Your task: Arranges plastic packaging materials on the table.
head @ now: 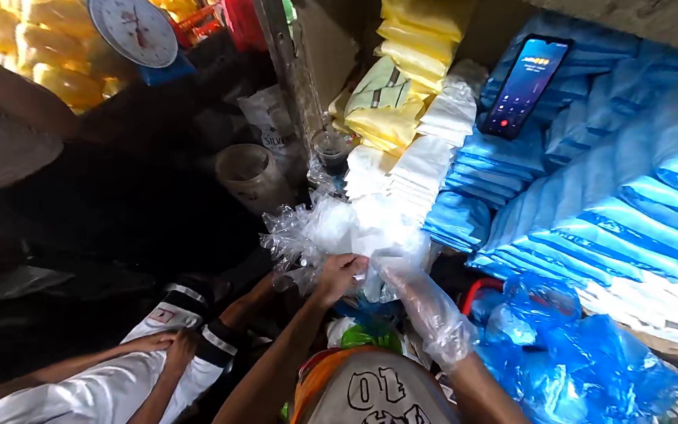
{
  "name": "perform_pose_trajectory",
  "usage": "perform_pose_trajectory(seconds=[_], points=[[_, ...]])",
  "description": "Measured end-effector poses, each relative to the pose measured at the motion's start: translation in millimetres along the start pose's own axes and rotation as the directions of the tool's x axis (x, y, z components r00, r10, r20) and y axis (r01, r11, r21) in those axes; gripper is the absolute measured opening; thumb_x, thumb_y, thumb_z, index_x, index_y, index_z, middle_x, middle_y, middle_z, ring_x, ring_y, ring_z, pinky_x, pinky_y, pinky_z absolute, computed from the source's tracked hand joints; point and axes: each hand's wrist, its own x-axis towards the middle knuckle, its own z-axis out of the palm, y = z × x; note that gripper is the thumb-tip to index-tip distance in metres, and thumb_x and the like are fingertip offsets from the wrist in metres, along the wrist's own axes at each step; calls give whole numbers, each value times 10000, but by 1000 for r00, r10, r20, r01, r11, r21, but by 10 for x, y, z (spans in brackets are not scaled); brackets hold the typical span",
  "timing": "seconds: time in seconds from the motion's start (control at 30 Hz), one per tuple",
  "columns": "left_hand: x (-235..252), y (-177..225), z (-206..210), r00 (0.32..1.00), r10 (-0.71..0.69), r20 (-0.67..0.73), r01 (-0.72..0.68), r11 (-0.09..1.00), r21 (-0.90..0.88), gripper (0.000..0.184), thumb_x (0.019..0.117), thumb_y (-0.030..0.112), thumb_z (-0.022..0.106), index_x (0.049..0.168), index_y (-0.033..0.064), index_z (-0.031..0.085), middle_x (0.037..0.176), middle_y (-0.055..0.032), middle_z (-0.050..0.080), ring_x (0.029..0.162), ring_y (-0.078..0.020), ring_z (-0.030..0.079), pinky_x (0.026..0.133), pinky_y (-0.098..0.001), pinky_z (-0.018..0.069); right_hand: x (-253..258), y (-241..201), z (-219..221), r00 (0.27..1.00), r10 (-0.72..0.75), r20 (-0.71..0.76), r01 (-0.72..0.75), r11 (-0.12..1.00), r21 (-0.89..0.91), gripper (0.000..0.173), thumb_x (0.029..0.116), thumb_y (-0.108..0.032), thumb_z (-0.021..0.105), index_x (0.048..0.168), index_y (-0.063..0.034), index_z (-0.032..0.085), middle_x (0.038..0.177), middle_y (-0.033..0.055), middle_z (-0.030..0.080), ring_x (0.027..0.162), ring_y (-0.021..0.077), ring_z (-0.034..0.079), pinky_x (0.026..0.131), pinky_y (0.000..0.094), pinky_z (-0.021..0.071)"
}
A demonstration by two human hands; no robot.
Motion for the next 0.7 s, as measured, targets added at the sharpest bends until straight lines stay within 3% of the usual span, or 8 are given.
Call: perform_pose_trajectory(seconds=[0.17,0.23,0.3,0.37,0.43,0.5,0.57,0.7], points=[[-10,104,295,982,-169,-87,98,840,-533,182,923,132,754,1037,4,691,861,-89,707,687,-150,648,600,-309,554,372,48,225,983,-136,123,183,786,-591,323,1055,-210,477,1243,-47,684,1209,113,704,1158,181,655,1034,339,511],[-25,172,315,961,-270,-64,180,782,-597,272,971,180,707,1156,-3,624,935,-129,703,741,-209,694,621,-366,606,437,88,217,994,-85,69,110,786,-608,321,1061,-257,487,1242,-97,698,1189,78,717,1140,164,664,1031,353,525],[-32,233,286,951,-308,-20,216,709,-671,356,1061,270,569,1268,-20,569,1041,-171,698,894,-279,719,771,-455,630,486,219,196,998,-58,-11,36,756,-654,337,1052,-288,499,1278,-119,683,1206,81,716,1150,191,667,1031,401,530],[-2,225,222,969,-241,49,197,638,-744,472,1111,380,400,1296,-32,535,1090,-189,700,983,-290,715,893,-471,605,505,319,157,999,-39,-34,2,690,-724,368,1048,-281,497,1336,-110,650,1250,115,701,1181,246,660,1043,450,516],[47,170,157,984,-165,71,158,612,-775,421,1107,364,413,1268,-1,548,1049,-157,701,927,-255,710,867,-445,600,489,397,48,999,0,-41,-28,724,-689,394,1044,-310,511,1350,-99,640,1280,126,687,1209,240,645,1065,443,504],[124,103,126,992,-126,-14,72,650,-757,156,1027,163,605,1105,30,583,946,-108,678,791,-205,677,750,-404,604,407,344,-32,990,21,-143,-100,812,-575,420,1050,-342,508,1371,-96,622,1326,105,664,1251,181,613,1092,385,488],[166,103,122,989,-99,-106,1,738,-675,114,951,75,695,1046,32,649,953,-81,683,779,-172,650,690,-355,581,269,176,-22,968,-16,-252,-101,890,-445,455,1066,-338,487,1446,-97,556,1397,84,622,1299,131,579,1117,336,479],[61,171,357,943,218,-251,-261,953,-151,229,1013,236,648,1055,47,771,927,-50,744,790,-120,685,707,-295,583,-19,-442,171,996,82,-29,-87,965,-246,402,1055,-198,508,1431,-66,564,1375,81,638,1281,130,590,1113,324,473]])
